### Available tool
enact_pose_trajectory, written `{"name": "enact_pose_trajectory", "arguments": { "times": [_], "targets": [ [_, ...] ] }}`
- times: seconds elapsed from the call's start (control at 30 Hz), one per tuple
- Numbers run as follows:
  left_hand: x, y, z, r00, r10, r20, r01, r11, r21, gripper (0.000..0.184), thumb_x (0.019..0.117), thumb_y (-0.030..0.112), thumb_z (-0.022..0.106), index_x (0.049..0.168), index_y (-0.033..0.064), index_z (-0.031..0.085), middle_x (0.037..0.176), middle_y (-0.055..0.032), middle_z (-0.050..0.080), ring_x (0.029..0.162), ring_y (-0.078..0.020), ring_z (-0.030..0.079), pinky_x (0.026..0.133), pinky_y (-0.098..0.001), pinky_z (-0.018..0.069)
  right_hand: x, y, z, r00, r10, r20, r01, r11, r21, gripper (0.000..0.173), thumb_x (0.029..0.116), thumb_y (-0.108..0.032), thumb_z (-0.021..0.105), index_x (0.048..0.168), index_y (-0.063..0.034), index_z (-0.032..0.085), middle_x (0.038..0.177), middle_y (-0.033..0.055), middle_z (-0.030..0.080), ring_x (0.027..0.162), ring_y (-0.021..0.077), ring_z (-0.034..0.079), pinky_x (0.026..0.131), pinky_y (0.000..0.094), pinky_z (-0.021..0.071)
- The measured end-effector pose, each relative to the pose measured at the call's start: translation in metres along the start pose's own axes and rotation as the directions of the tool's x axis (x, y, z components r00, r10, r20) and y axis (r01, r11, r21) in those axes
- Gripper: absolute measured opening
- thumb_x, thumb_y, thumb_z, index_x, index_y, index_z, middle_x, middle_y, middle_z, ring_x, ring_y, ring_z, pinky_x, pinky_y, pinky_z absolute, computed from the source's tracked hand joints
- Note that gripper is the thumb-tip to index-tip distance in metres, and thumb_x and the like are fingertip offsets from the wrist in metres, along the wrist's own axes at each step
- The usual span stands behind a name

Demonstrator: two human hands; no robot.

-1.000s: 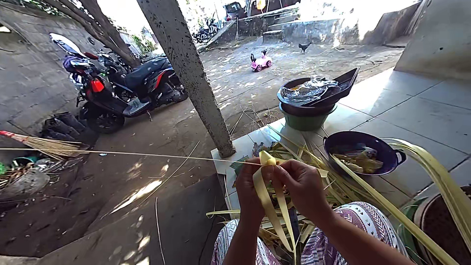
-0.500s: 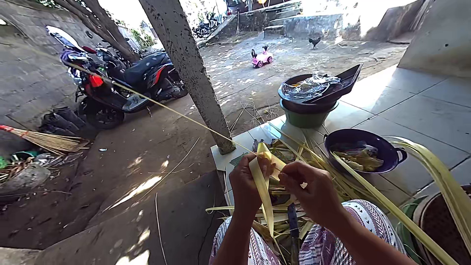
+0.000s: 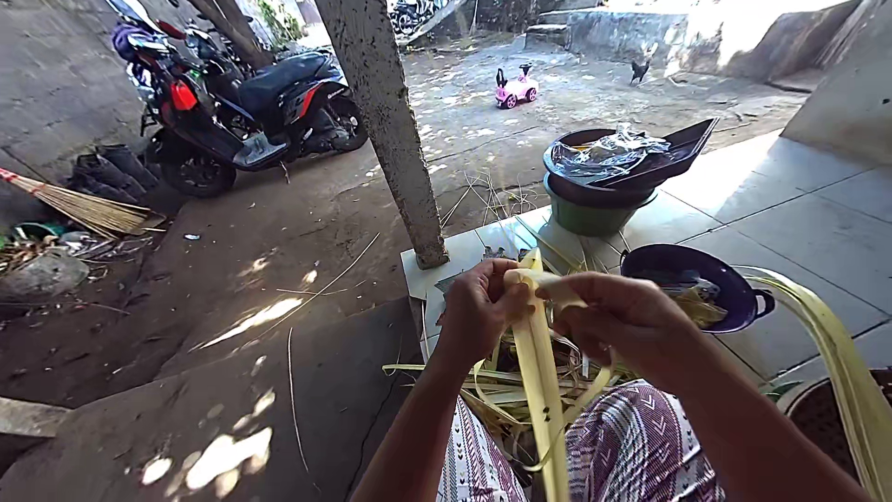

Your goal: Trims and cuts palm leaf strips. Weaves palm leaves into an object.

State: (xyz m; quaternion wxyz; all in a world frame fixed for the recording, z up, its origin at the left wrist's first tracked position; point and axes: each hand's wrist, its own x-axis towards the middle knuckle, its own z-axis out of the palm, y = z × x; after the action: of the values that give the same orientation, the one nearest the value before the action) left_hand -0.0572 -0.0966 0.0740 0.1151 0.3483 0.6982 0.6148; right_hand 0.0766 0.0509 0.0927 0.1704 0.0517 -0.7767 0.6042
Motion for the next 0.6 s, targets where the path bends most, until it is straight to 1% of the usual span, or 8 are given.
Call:
{"name": "enact_pose_trajectory", "arguments": {
  "times": [0.07,0.13,0.2,0.27,0.33,0.43,0.53,0.6],
  "targets": [
    [-0.001,0.002,0.004,0.998,-0.023,0.057,0.025,0.999,-0.037,0.022,0.0933,-0.004,0.066,0.115,-0.0015,0.061,0.083,-0.0032,0.071,0.07,-0.0061,0.069,0.068,-0.0231,0.0598,0.003,-0.007,-0.005,0.99,-0.12,-0.069,0.074,0.879,-0.47,0.024,0.1026,-0.019,0.054,0.117,-0.0155,0.073,0.087,-0.009,0.062,0.067,-0.0021,0.053,0.059,0.0169,0.0456],
    [-0.002,0.004,0.009,0.995,-0.034,0.096,0.04,0.997,-0.061,0.019,0.0941,-0.004,0.066,0.112,-0.0017,0.061,0.082,-0.0027,0.071,0.07,-0.0056,0.069,0.068,-0.0225,0.0593,0.006,-0.012,-0.007,0.976,-0.216,-0.027,0.137,0.707,-0.693,0.026,0.1032,-0.021,0.054,0.119,-0.014,0.074,0.095,-0.0013,0.06,0.076,0.0055,0.059,0.064,0.0242,0.0518],
    [-0.004,0.007,0.013,0.993,-0.036,0.11,0.047,0.995,-0.092,0.017,0.0941,-0.004,0.065,0.11,-0.0011,0.06,0.08,-0.0015,0.07,0.069,-0.0041,0.068,0.068,-0.021,0.0583,0.006,-0.017,-0.008,0.981,-0.193,0.023,0.149,0.669,-0.729,0.035,0.105,-0.028,0.049,0.124,-0.0135,0.073,0.1,0.0003,0.059,0.086,0.0094,0.059,0.071,0.0282,0.0527],
    [-0.005,0.007,0.016,0.993,-0.042,0.106,0.056,0.99,-0.132,0.016,0.0941,-0.005,0.065,0.109,-0.0005,0.061,0.078,-0.0007,0.07,0.067,-0.0039,0.067,0.066,-0.0206,0.0582,0.005,-0.018,-0.008,0.99,-0.139,0.003,0.102,0.719,-0.687,0.038,0.1064,-0.03,0.043,0.123,-0.0152,0.074,0.1,-0.0046,0.058,0.088,0.0044,0.058,0.073,0.0234,0.05],
    [-0.007,0.005,0.02,0.994,-0.044,0.099,0.06,0.983,-0.173,0.017,0.0939,-0.006,0.064,0.109,-0.0003,0.061,0.078,-0.0011,0.07,0.068,-0.0049,0.067,0.067,-0.0214,0.0585,0.003,-0.012,-0.006,0.987,-0.148,-0.066,0.07,0.758,-0.649,0.029,0.1036,-0.023,0.05,0.117,-0.0141,0.075,0.098,-0.0046,0.061,0.084,0.0019,0.059,0.07,0.0204,0.0504],
    [-0.009,0.004,0.02,0.995,-0.026,0.096,0.042,0.984,-0.172,0.02,0.093,-0.01,0.061,0.111,-0.0003,0.061,0.08,-0.002,0.07,0.069,-0.0052,0.067,0.066,-0.0214,0.0584,-0.001,0.004,0.003,0.952,-0.269,-0.146,0.099,0.724,-0.683,0.016,0.0961,-0.016,0.064,0.109,-0.0102,0.072,0.099,0.0005,0.069,0.085,0.0039,0.069,0.076,0.0215,0.0593],
    [-0.012,0.002,0.018,0.995,0.011,0.103,0.003,0.991,-0.134,0.022,0.0934,-0.009,0.06,0.113,0.0003,0.062,0.08,-0.0003,0.07,0.069,-0.0032,0.066,0.066,-0.0202,0.057,-0.002,0.019,0.015,0.866,-0.471,-0.168,0.181,0.607,-0.774,0.013,0.0926,-0.015,0.065,0.098,-0.0048,0.072,0.087,0.0061,0.069,0.075,0.0094,0.066,0.068,0.0211,0.0551],
    [-0.013,0.001,0.016,0.994,0.03,0.108,-0.016,0.992,-0.129,0.025,0.0923,-0.01,0.059,0.115,0.0003,0.062,0.08,0.0002,0.07,0.069,-0.0026,0.066,0.067,-0.02,0.0565,-0.003,0.025,0.02,0.841,-0.508,-0.188,0.19,0.601,-0.776,0.013,0.0928,-0.014,0.064,0.096,-0.0036,0.072,0.083,0.0069,0.063,0.069,0.0078,0.06,0.062,0.0175,0.0511]
  ]
}}
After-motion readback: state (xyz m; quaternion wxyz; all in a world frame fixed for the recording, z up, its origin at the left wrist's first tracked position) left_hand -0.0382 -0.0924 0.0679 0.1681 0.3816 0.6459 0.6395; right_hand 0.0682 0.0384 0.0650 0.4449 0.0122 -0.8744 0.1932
